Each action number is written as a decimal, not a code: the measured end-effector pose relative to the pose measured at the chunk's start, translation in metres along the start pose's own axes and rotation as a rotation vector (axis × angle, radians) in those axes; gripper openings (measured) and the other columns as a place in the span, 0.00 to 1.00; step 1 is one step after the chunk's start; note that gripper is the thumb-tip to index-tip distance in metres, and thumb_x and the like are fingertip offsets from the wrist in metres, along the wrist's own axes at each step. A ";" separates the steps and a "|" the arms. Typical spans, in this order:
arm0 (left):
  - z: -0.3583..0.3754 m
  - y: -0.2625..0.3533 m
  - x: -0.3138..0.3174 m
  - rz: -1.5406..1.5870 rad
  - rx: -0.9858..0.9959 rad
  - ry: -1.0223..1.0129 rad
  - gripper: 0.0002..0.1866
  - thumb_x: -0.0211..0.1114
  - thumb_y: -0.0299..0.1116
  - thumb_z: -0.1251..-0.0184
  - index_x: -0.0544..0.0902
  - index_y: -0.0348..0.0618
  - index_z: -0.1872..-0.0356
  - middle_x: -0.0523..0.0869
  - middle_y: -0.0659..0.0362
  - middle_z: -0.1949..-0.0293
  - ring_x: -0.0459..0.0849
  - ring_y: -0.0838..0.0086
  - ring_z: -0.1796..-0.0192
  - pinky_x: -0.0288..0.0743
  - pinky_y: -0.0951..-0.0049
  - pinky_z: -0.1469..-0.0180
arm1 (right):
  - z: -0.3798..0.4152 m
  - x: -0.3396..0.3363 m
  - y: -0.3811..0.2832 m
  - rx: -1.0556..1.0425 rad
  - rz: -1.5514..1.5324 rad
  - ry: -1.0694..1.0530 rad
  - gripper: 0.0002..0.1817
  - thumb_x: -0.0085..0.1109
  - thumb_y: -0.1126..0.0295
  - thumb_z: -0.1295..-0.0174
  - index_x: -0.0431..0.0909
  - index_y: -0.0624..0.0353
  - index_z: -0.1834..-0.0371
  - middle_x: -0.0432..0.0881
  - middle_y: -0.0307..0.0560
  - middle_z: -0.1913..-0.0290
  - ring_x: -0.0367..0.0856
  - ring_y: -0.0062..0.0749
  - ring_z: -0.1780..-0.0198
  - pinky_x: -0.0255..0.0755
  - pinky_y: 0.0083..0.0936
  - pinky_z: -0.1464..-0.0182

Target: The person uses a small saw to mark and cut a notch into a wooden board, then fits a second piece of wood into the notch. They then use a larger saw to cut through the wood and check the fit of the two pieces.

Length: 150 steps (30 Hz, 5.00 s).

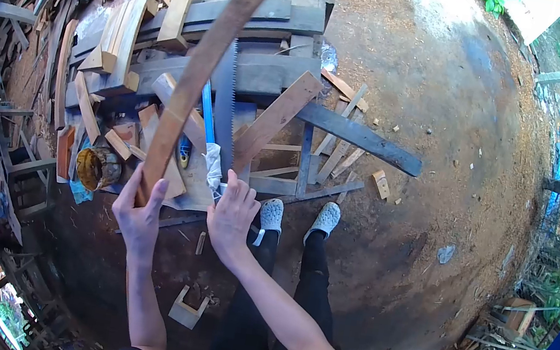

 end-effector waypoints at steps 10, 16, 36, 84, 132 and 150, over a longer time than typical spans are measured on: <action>0.015 0.010 -0.003 0.136 -0.045 0.047 0.28 0.78 0.33 0.34 0.81 0.24 0.39 0.90 0.46 0.50 0.89 0.68 0.51 0.81 0.67 0.43 | -0.035 -0.058 -0.010 -0.218 0.322 0.110 0.43 0.65 0.81 0.53 0.67 0.58 0.27 0.75 0.47 0.49 0.75 0.44 0.49 0.78 0.34 0.53; 0.028 0.031 0.022 0.109 0.044 -0.061 0.29 0.80 0.32 0.38 0.81 0.26 0.39 0.90 0.44 0.51 0.90 0.63 0.50 0.81 0.66 0.44 | -0.092 -0.097 -0.004 -0.204 -0.166 0.123 0.47 0.70 0.72 0.51 0.61 0.63 0.24 0.77 0.59 0.47 0.79 0.52 0.45 0.77 0.41 0.45; 0.040 0.177 0.222 -0.222 0.449 -0.479 0.32 0.78 0.54 0.41 0.88 0.41 0.44 0.86 0.54 0.68 0.87 0.61 0.70 0.81 0.62 0.65 | 0.056 -0.265 0.364 0.584 -0.998 0.736 0.22 0.63 0.64 0.27 0.70 0.61 0.35 0.79 0.41 0.69 0.72 0.16 0.79 0.64 0.16 0.83; 0.034 0.133 0.317 -0.322 0.568 -0.036 0.28 0.74 0.46 0.35 0.81 0.52 0.35 0.76 0.51 0.38 0.70 0.57 0.32 0.59 0.55 0.33 | -0.028 -0.234 0.340 0.069 -0.237 0.170 0.29 0.68 0.60 0.32 0.75 0.68 0.33 0.85 0.56 0.51 0.82 0.33 0.57 0.77 0.32 0.50; 0.000 0.017 0.315 0.384 -0.208 -1.131 0.29 0.74 0.36 0.29 0.76 0.36 0.31 0.88 0.62 0.49 0.84 0.81 0.49 0.77 0.78 0.43 | -0.032 -0.216 0.349 0.191 -0.371 0.158 0.32 0.71 0.57 0.35 0.73 0.65 0.33 0.79 0.42 0.70 0.78 0.23 0.69 0.75 0.27 0.62; -0.007 0.025 0.328 0.040 -0.058 -1.242 0.31 0.81 0.38 0.41 0.80 0.40 0.39 0.89 0.59 0.59 0.85 0.81 0.57 0.78 0.75 0.52 | -0.033 -0.210 0.349 0.164 -0.406 0.167 0.33 0.72 0.57 0.36 0.71 0.63 0.34 0.83 0.47 0.69 0.84 0.30 0.67 0.78 0.30 0.60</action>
Point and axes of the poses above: each hand's wrist, its own z-axis away from the middle knuckle, its own x-axis out of the palm, y = z × x, the point moved 9 cm from there along -z, towards the middle knuckle
